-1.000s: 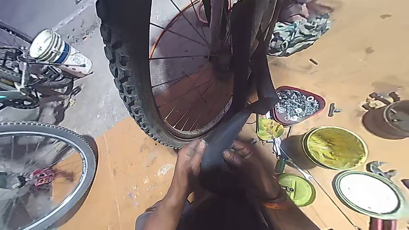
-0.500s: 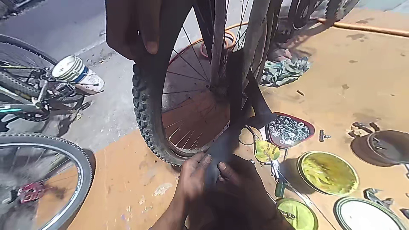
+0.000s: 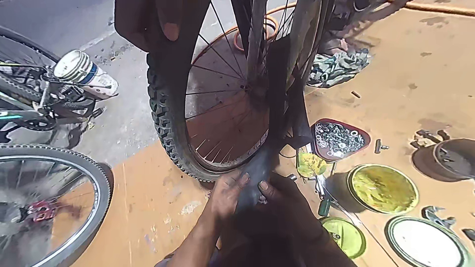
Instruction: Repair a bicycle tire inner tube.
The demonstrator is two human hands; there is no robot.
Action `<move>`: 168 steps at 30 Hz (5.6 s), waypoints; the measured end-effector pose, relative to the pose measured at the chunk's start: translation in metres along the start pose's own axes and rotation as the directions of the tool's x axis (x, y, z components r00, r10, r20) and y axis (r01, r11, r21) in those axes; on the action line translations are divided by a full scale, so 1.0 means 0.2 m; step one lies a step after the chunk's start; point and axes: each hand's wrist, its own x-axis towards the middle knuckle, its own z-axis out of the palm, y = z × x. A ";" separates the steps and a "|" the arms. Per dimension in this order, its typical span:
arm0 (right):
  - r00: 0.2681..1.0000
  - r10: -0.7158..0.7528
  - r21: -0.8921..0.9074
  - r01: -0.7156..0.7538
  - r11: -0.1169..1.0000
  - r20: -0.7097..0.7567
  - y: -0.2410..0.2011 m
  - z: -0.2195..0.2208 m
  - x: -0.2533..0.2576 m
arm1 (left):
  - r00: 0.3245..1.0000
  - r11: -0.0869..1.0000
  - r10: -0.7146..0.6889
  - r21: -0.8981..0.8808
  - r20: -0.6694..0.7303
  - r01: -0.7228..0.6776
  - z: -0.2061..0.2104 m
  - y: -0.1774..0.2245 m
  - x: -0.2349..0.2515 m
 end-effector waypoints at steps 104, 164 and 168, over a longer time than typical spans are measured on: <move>0.888 -0.444 -0.558 0.431 0.709 0.121 -0.30 0.15 -0.05 | 0.885 0.756 0.432 -0.465 -0.173 -0.460 -0.02 0.24 -0.02; 0.862 -0.370 -0.320 0.480 0.817 0.348 -0.31 0.35 0.06 | 0.912 0.728 0.364 -0.552 -0.192 -0.407 -0.04 0.24 -0.11; 0.863 -0.385 -0.354 0.490 0.797 0.326 -0.30 0.36 0.06 | 0.905 0.734 0.364 -0.531 -0.218 -0.423 -0.03 0.24 -0.11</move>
